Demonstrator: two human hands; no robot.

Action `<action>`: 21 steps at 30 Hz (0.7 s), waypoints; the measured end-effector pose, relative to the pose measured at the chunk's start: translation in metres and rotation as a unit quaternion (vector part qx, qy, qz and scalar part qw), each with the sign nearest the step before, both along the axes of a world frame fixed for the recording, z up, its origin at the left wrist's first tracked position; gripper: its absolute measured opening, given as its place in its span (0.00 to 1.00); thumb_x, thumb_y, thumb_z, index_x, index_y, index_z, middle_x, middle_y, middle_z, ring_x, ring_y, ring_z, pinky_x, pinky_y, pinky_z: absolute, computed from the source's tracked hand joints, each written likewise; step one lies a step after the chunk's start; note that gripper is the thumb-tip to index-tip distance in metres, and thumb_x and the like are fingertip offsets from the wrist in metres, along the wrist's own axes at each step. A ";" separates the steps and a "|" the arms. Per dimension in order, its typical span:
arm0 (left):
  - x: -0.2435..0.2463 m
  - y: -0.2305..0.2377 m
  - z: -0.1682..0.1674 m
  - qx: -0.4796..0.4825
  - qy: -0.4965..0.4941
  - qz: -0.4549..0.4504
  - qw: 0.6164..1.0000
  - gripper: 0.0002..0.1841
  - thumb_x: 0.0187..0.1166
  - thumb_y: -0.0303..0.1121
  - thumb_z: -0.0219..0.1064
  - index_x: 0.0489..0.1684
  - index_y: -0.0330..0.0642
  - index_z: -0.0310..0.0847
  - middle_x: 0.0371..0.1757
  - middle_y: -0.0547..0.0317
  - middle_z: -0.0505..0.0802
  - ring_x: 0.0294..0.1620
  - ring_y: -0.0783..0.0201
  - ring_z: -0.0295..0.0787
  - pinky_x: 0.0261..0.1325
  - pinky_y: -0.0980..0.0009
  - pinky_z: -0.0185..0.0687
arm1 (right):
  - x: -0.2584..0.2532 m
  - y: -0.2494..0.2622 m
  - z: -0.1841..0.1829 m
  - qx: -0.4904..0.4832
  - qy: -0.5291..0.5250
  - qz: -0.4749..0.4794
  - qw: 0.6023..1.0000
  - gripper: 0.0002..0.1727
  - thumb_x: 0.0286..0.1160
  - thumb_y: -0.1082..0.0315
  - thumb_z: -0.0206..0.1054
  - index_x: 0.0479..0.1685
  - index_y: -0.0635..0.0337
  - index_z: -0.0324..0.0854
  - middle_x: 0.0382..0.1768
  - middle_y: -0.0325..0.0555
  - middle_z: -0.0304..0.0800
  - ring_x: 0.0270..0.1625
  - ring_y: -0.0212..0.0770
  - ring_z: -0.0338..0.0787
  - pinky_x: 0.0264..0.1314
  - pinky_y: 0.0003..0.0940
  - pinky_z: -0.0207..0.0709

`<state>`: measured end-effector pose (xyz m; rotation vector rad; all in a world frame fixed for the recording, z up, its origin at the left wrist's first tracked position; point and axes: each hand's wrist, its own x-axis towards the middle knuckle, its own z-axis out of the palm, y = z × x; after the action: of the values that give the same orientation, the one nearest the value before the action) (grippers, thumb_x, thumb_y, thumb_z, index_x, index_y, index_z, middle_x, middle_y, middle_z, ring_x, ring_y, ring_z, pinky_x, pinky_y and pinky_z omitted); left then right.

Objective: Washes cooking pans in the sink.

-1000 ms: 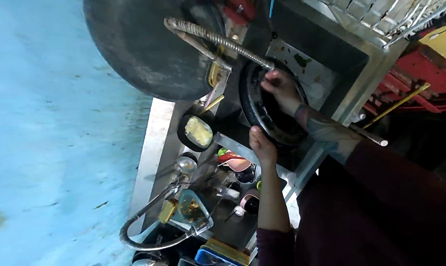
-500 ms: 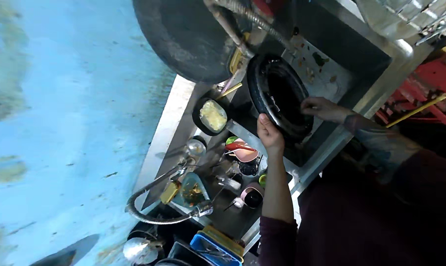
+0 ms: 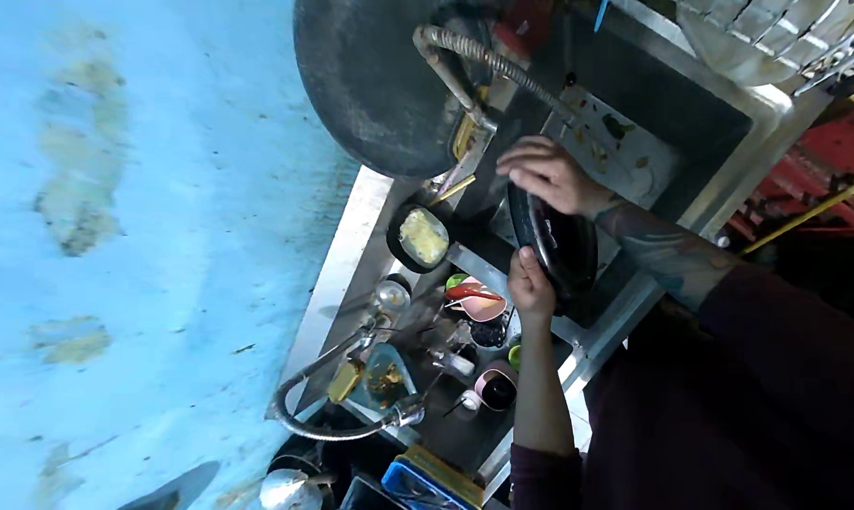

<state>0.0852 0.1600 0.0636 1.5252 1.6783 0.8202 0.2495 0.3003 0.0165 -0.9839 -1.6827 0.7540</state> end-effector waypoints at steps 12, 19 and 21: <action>0.010 -0.006 0.014 0.193 -0.053 0.012 0.980 0.23 0.96 0.46 0.41 0.45 0.41 0.80 0.33 0.64 0.88 0.35 0.75 0.89 0.40 0.72 0.89 | 0.041 -0.030 -0.099 -0.509 0.141 -0.118 0.841 0.28 0.93 0.45 0.49 0.63 0.58 0.86 0.56 0.52 0.91 0.58 0.45 0.91 0.64 0.50 0.85; 0.026 -0.002 -0.004 0.273 0.055 0.041 0.960 0.30 0.96 0.50 0.39 0.39 0.32 0.78 0.27 0.55 0.85 0.30 0.72 0.88 0.38 0.73 0.86 | 0.001 -0.126 -0.064 -0.650 0.325 -0.033 0.686 0.21 0.93 0.59 0.51 0.66 0.65 0.81 0.55 0.49 0.90 0.53 0.39 0.91 0.58 0.37 0.87; 0.024 -0.001 -0.013 0.276 0.084 0.042 0.957 0.33 0.95 0.52 0.39 0.39 0.29 0.78 0.25 0.51 0.84 0.28 0.69 0.88 0.36 0.71 0.86 | -0.007 -0.148 -0.035 -0.673 0.401 -0.025 0.621 0.19 0.93 0.61 0.52 0.67 0.65 0.78 0.55 0.48 0.89 0.52 0.37 0.90 0.59 0.33 0.86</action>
<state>0.1095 0.1595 0.0508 1.9471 1.7306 1.3195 0.2425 0.1519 -0.0182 -1.2669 -0.0291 2.1339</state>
